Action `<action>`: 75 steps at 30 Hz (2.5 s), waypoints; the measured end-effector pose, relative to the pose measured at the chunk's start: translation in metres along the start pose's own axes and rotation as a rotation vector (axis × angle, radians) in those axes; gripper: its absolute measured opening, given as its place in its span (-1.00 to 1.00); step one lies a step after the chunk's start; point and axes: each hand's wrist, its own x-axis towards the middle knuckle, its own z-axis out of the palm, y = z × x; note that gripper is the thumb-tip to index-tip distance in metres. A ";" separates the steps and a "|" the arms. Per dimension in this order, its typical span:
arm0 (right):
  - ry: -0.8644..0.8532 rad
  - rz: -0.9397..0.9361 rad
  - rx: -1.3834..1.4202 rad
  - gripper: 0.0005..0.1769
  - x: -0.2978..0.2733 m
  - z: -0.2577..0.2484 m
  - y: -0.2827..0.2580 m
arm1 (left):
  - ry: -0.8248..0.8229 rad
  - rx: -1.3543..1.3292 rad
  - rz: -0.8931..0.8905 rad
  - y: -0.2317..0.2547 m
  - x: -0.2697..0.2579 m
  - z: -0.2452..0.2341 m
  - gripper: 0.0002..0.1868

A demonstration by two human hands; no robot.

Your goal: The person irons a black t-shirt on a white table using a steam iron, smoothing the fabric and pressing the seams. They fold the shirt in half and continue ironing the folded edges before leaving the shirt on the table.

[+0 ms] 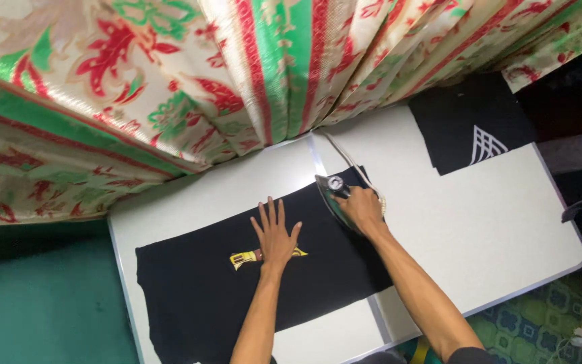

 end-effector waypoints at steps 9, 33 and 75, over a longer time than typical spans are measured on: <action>0.023 -0.035 0.034 -0.44 0.051 -0.019 0.046 | 0.142 -0.105 0.018 0.056 0.028 0.015 -0.23; -0.100 -0.103 -0.004 -0.45 0.049 -0.043 0.047 | -0.126 -0.203 -0.035 0.105 0.040 0.006 0.09; -0.187 -0.299 -0.007 -0.51 -0.057 0.087 -0.107 | 0.340 -0.194 -0.326 -0.201 -0.098 -0.044 -0.40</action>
